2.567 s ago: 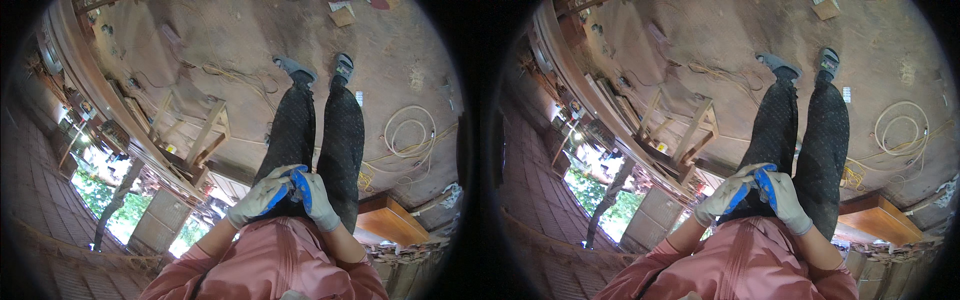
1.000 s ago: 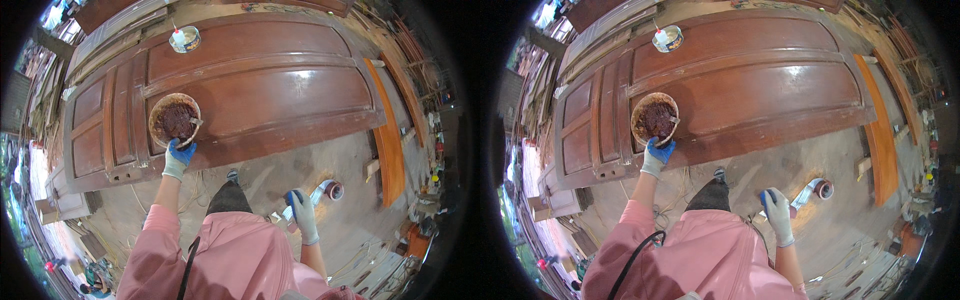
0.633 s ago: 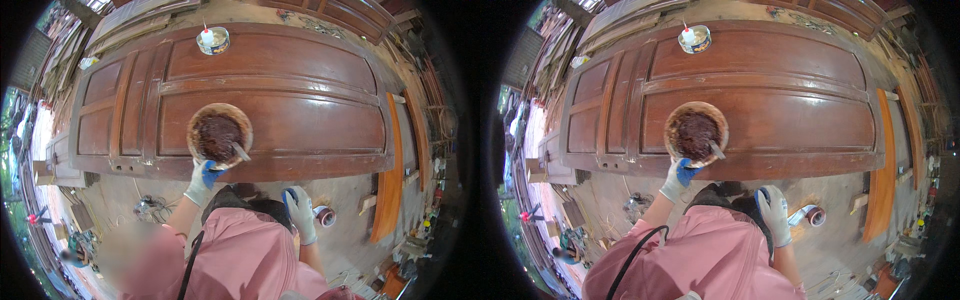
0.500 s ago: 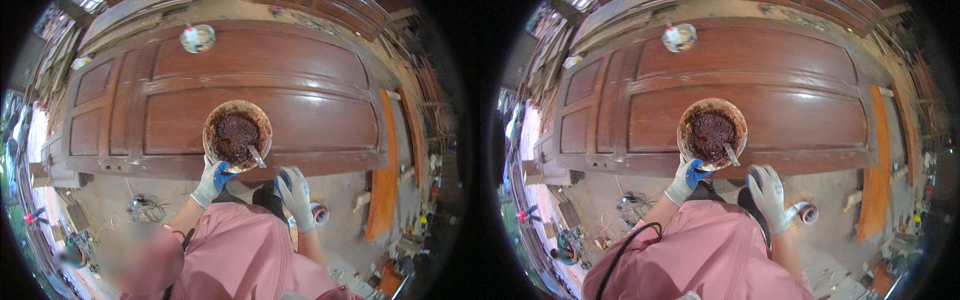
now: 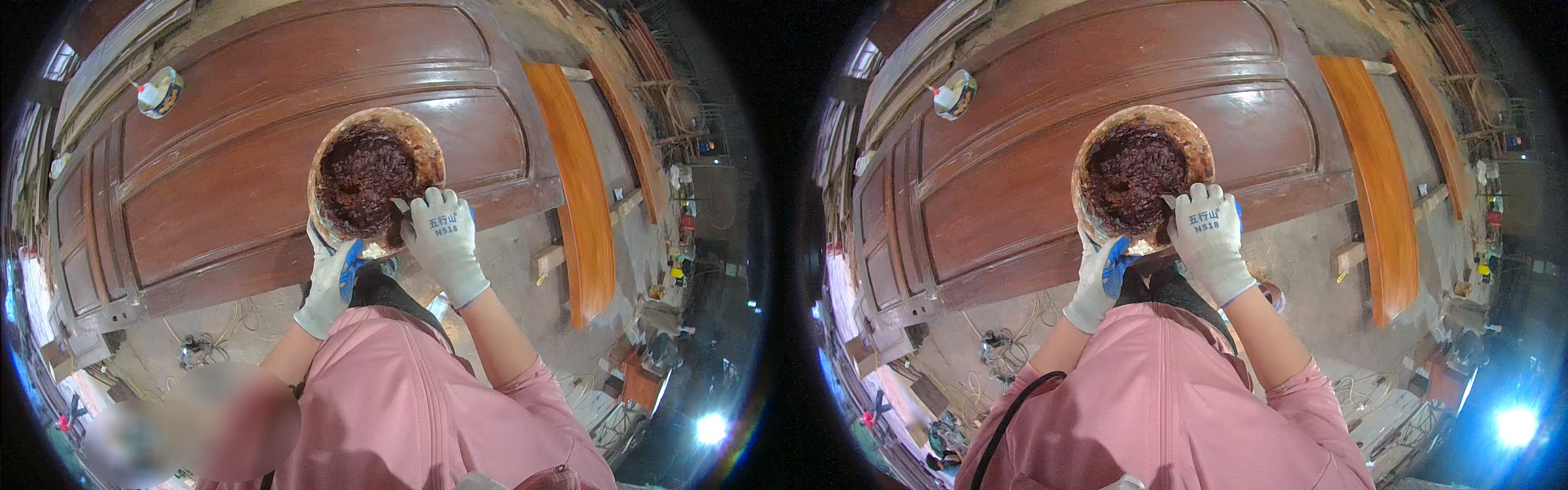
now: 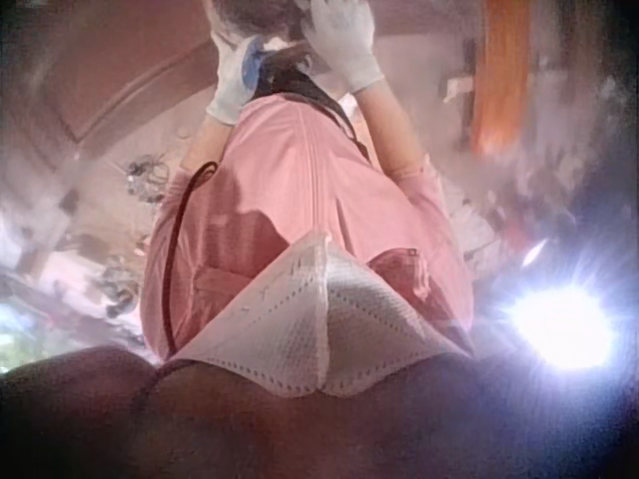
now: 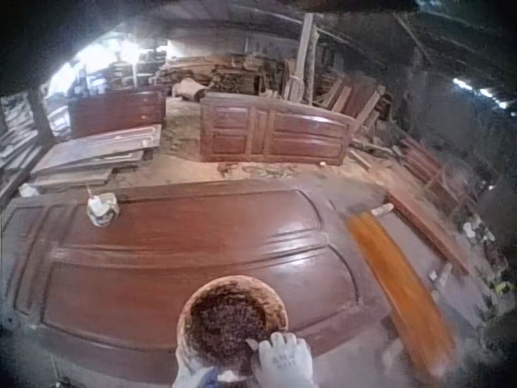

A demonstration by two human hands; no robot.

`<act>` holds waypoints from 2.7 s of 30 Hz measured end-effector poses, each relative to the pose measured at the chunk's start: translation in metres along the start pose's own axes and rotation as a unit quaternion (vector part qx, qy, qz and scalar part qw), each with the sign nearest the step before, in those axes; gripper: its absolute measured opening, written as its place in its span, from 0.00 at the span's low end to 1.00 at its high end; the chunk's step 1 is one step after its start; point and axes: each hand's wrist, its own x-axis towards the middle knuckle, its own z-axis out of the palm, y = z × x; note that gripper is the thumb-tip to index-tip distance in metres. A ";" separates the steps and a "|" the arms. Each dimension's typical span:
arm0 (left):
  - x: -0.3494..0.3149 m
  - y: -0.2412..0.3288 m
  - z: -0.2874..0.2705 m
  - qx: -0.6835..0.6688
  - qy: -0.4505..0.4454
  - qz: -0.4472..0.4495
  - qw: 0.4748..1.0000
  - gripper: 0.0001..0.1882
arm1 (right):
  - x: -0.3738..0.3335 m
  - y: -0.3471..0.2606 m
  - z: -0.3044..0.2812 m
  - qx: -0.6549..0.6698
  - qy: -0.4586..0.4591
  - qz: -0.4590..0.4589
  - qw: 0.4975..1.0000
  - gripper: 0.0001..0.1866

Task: The person applies a dark wood filler to a large wooden door using a putty knife, then smooths the surface with a cloth. Later, the person uses an angle grinder to grind the door surface, producing sparks.

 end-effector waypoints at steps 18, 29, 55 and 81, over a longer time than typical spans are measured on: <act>0.030 0.028 -0.028 0.141 -0.120 -0.022 0.982 0.47 | 0.065 -0.039 0.000 0.041 0.012 -0.043 0.998 0.07; 0.034 0.036 -0.041 0.185 -0.138 -0.031 0.972 0.47 | 0.071 -0.042 0.005 0.158 -0.025 0.002 0.987 0.11; 0.081 -0.062 0.085 0.143 -0.101 -0.103 0.979 0.43 | 0.016 0.137 0.039 0.315 0.085 0.127 0.937 0.11; 0.097 -0.111 0.149 0.414 -0.158 0.046 0.895 0.44 | 0.039 0.224 0.065 0.404 0.019 0.104 0.909 0.16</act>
